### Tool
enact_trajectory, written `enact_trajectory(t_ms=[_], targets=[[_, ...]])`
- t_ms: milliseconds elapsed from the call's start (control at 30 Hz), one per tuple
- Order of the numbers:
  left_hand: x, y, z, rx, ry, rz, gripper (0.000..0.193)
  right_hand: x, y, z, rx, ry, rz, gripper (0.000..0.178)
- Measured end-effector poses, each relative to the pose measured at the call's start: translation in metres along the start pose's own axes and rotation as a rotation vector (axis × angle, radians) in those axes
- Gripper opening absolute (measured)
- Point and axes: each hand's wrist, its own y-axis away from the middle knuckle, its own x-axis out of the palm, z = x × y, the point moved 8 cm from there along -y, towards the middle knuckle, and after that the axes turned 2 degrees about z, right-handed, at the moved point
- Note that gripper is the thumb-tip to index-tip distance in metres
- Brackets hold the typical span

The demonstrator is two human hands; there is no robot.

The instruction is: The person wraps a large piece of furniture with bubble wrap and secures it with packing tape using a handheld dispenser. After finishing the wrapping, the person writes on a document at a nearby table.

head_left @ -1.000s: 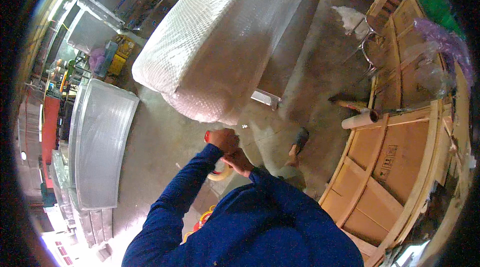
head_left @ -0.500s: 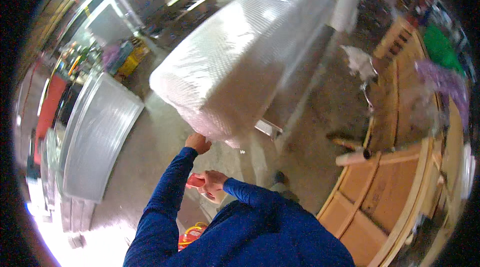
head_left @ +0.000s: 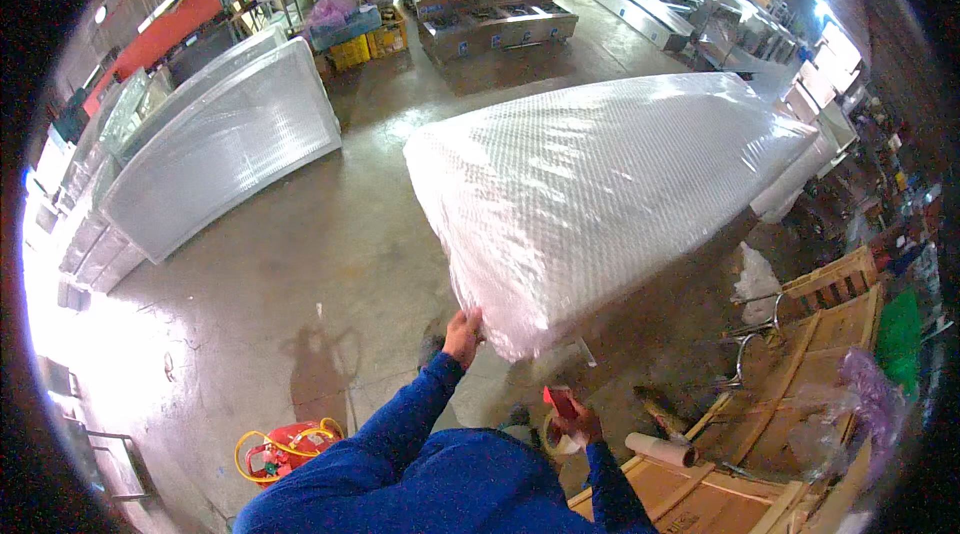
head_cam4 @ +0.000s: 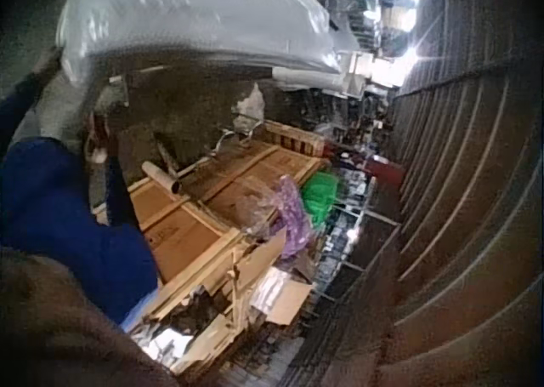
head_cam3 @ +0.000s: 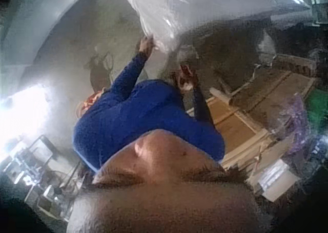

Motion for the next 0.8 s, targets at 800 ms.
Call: enact_trajectory(t_ms=[800], targets=[[-0.036,0.006,-0.105,-0.696,-1.081,1.268,0.051,0.150,0.014,0.329,0.053,0.158,-0.871,0.087]])
